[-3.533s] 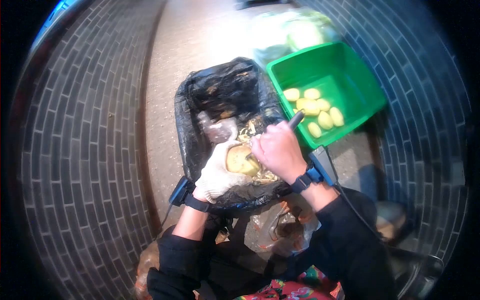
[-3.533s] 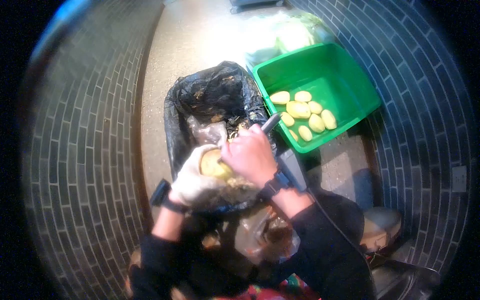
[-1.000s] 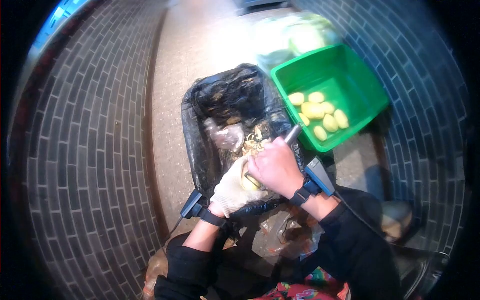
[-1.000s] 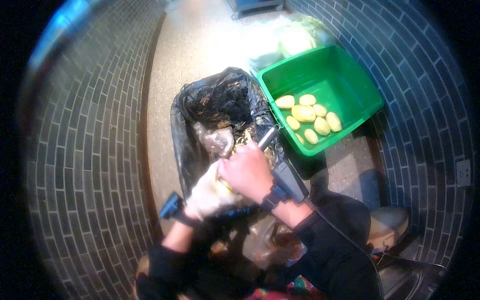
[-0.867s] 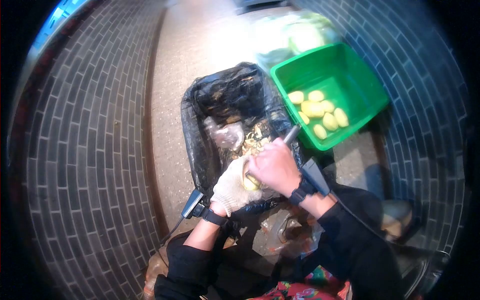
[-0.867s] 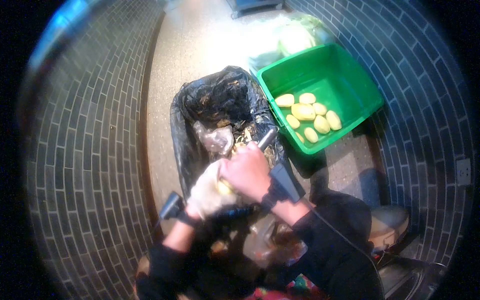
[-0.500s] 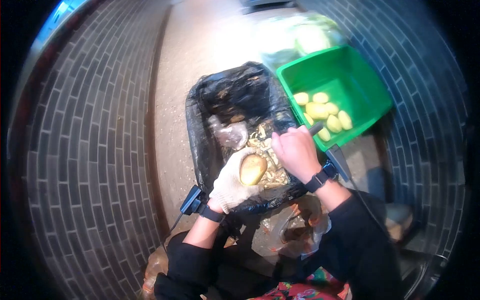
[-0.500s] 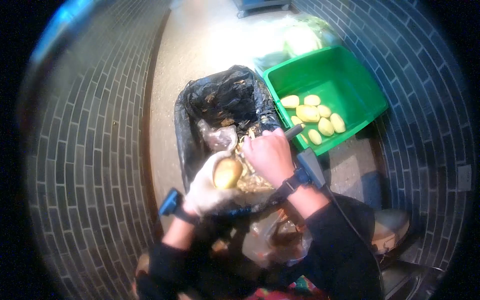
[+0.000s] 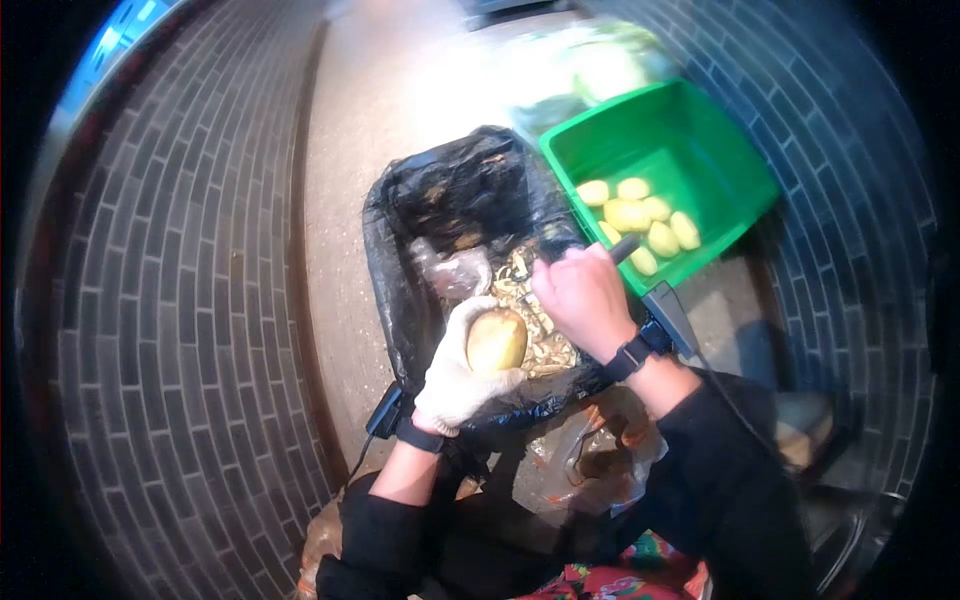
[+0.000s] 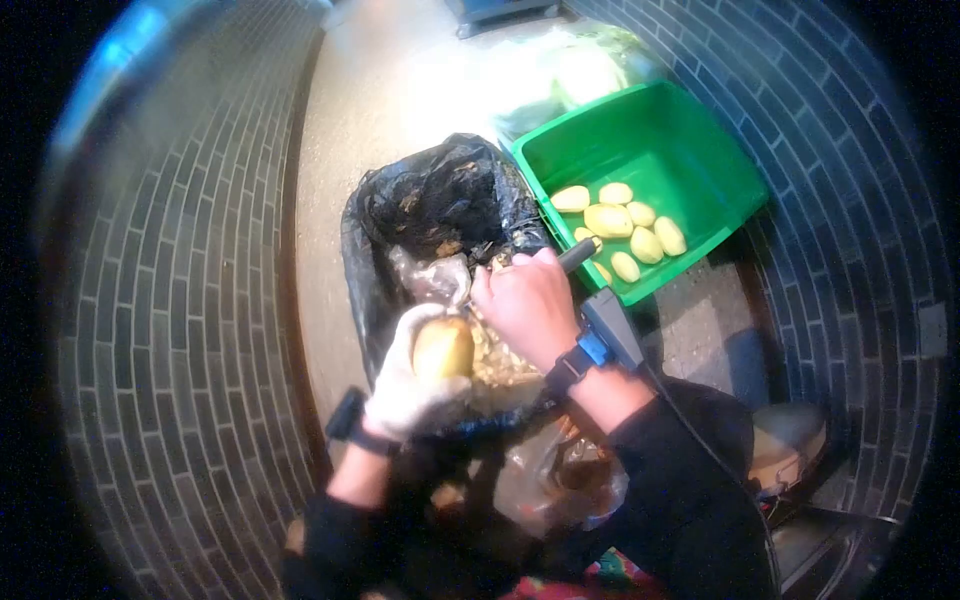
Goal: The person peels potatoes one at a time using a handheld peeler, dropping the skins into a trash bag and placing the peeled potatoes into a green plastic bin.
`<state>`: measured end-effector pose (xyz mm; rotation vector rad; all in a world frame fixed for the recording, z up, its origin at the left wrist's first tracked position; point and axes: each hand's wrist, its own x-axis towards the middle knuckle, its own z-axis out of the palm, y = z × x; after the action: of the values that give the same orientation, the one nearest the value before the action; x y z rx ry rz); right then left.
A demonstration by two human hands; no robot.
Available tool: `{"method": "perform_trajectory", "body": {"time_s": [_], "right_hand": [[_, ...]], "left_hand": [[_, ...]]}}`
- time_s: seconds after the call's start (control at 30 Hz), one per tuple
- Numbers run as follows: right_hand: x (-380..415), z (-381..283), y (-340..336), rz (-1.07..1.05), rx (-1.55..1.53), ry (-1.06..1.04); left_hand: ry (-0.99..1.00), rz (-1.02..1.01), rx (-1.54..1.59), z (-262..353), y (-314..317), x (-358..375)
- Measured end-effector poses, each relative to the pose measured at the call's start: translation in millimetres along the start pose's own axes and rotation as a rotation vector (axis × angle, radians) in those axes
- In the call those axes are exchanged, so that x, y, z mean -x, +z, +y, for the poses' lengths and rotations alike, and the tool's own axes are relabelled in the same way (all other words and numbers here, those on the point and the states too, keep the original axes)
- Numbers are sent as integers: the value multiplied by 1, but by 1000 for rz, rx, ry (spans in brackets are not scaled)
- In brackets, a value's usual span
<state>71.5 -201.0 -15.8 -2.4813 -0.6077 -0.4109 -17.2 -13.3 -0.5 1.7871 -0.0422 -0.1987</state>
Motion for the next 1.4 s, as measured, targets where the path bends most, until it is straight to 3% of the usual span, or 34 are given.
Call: {"method": "perform_trajectory", "body": {"time_s": [0.1,0.2,0.27,0.37,0.47,0.57,0.77,0.83,0.97,1.03,1.1,1.17,1.23,1.3,1.4], "right_hand": [[5,-24,-1,47,-168,-42],[9,-31,11,181,-165,-149],[7,-19,11,160,-131,-120],[3,3,5,124,46,-93],[3,5,-1,87,-49,0],[2,-14,-12,130,-168,-49],[5,-19,-1,177,-288,-79],[1,-4,0,45,-128,-44],[1,-2,3,104,-162,-67],[-2,19,6,87,235,-159],[-1,26,9,22,113,82],[-1,20,2,41,40,71],[-3,8,-8,43,-41,40],[-4,-4,-17,48,-229,61],[-4,-16,-13,115,-238,-43]], "left_hand": [[17,64,-91,-12,4,-6],[-27,31,54,-17,9,-5],[-44,33,-80,-17,6,-3],[-54,-35,35,-4,3,1],[69,-19,96,-4,1,2],[41,35,138,-12,1,-4],[-63,-55,242,-12,8,-5],[-100,-93,266,-14,8,-3],[-15,-86,249,-16,12,-2],[10,-91,251,-9,11,-1],[162,-195,178,-4,4,1],[121,-145,262,0,8,2],[-114,-41,471,0,8,-1],[-108,-32,616,-12,9,-7],[-117,-27,632,-27,8,-13]]}}
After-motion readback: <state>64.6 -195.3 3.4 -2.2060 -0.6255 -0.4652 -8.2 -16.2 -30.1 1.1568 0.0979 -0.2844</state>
